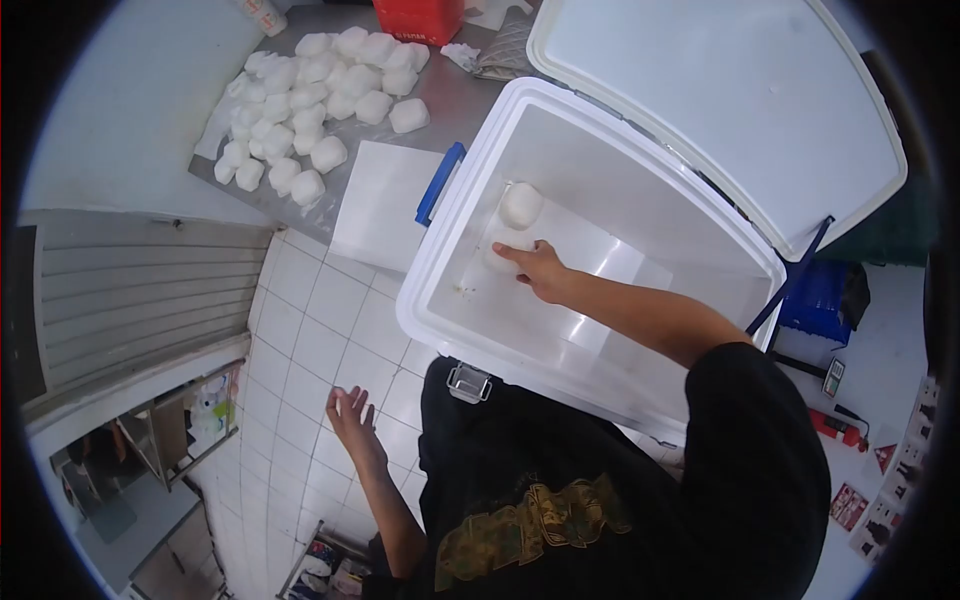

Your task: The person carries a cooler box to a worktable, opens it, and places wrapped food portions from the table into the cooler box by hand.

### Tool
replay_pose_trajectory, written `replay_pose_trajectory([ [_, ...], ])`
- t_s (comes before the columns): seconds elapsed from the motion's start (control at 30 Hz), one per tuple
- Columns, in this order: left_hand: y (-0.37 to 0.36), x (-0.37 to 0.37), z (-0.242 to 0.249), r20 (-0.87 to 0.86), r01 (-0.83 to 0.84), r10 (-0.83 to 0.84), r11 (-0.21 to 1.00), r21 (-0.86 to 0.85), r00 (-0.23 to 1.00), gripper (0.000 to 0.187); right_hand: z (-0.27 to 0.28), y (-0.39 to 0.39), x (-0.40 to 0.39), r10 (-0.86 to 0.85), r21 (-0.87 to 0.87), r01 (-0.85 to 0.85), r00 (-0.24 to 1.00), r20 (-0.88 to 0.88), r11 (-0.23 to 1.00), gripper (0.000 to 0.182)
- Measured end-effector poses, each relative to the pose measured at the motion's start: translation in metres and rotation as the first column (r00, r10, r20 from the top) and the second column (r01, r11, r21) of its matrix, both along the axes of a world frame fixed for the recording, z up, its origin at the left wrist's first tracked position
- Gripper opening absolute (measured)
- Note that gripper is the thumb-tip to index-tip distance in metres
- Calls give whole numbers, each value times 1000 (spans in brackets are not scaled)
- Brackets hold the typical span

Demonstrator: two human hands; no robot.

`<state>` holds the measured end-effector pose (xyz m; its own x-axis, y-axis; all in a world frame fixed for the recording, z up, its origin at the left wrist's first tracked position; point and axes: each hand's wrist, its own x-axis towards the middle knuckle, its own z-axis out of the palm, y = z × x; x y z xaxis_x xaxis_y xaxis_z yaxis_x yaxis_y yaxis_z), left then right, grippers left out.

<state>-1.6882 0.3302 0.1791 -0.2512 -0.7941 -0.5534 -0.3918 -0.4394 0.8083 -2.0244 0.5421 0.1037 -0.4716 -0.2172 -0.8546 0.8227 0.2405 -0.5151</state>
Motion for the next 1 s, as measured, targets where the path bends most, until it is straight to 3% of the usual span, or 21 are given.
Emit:
replay_pose_trajectory([
  [0.13,29,4,-10,120,93,-96,995,32,988,71,-49,-12,1,-112,-85,113,993,22,990,87],
  [0.23,33,-8,-23,160,168,-170,985,28,972,70,-55,-14,7,-279,-81,274,958,-60,958,77],
  [0.33,22,-19,-33,221,341,-321,938,-56,921,71,-26,-22,12,-382,112,388,922,-69,915,71],
  [0.43,-7,-55,-38,225,435,-402,892,-122,888,71,-33,-15,10,-253,131,257,966,-42,958,81],
  [0.53,-42,-86,-45,209,504,-471,852,-144,857,70,-25,-10,-1,4,407,92,973,-230,909,96],
  [0.67,-93,-116,-51,229,569,-530,807,-160,816,66,-11,-15,-35,-90,527,252,945,-314,812,110],
  [0.77,-121,-141,-54,246,619,-577,771,-153,779,64,-22,-31,-54,3,577,194,947,-321,793,106],
  [0.87,-134,-149,-51,247,660,-622,742,-117,743,62,-16,-31,-60,12,523,191,933,-360,831,104],
  [0.97,-139,-145,-59,247,687,-652,721,-94,717,59,-5,-20,-54,249,544,59,844,-476,837,88],
  [1.0,-138,-143,-59,250,687,-652,721,-87,716,57,-9,-16,-49,312,535,61,754,-578,843,84],
])
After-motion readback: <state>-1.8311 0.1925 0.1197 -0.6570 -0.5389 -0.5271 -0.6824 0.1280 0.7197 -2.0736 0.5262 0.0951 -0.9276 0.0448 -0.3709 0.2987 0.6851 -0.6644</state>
